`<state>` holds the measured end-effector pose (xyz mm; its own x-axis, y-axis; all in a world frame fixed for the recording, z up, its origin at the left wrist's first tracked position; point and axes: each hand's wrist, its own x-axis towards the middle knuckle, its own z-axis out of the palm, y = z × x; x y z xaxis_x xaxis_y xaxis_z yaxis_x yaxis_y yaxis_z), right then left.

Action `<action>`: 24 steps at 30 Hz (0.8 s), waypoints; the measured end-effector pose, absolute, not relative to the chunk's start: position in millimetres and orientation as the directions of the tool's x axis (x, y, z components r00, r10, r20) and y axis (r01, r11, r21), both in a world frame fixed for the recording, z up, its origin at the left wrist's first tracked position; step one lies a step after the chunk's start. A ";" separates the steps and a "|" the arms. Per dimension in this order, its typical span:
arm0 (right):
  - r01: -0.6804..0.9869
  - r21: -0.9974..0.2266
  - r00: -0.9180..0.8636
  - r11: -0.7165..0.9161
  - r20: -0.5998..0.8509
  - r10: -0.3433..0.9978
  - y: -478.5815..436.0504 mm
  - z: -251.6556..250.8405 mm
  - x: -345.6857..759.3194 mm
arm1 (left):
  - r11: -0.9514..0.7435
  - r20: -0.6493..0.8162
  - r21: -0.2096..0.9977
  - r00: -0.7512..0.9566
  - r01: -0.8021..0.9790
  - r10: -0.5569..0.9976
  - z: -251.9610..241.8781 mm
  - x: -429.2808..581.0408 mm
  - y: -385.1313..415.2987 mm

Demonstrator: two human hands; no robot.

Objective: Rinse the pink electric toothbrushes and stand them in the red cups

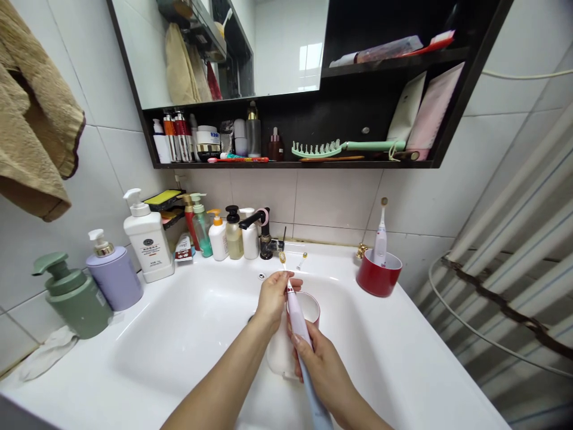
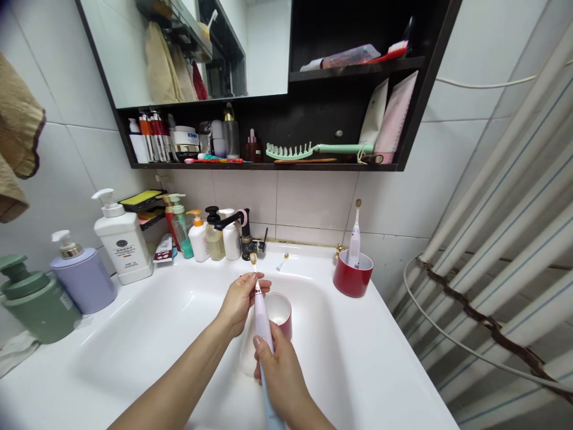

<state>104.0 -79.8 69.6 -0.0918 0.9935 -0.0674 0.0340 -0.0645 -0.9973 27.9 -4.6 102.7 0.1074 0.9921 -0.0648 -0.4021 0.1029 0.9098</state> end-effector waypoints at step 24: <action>-0.016 -0.997 -0.115 -0.076 -0.074 0.991 -81.4 70.1 102.7 | 0.091 -0.034 0.906 0.143 -0.413 0.989 99.8 32.8 -7.2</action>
<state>102.7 -81.4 70.1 -0.1152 0.9906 -0.0736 -0.0159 -0.0759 -0.9970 32.8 -7.2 99.8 0.1429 0.9891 -0.0342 -0.4130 0.0910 0.9062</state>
